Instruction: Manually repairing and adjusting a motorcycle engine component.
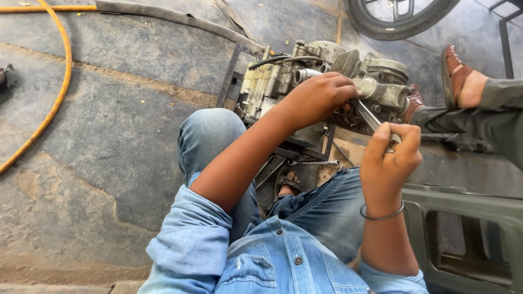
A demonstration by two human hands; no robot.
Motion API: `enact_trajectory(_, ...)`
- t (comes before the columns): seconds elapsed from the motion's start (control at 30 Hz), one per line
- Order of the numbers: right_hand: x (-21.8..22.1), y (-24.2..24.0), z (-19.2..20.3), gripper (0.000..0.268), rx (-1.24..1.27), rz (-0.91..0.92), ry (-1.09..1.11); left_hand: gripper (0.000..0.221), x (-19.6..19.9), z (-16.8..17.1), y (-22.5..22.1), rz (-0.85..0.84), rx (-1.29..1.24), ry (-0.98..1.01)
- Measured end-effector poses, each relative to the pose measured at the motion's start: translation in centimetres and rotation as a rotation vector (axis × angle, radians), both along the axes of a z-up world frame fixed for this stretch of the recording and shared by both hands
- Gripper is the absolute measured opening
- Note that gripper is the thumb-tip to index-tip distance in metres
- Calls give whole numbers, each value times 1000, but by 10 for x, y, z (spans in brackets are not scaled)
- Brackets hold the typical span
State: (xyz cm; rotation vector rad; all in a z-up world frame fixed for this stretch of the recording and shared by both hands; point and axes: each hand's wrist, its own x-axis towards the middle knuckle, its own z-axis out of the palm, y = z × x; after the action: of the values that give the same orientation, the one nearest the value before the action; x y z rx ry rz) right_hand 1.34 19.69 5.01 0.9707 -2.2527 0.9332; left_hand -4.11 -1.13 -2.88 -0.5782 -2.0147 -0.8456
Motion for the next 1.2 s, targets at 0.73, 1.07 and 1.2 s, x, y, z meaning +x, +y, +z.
enact_trajectory(0.73,24,8,-33,13,142,-224,-80,25,-1,-3,7,-146,250,-159)
enact_trajectory(1.07,26,-10,-51,20,46,-127,-185,16,-9,-6,15,-261,688,-449)
enact_trajectory(1.2,20,-26,-59,21,-106,-132,-599,14,-5,-2,14,-163,645,-436)
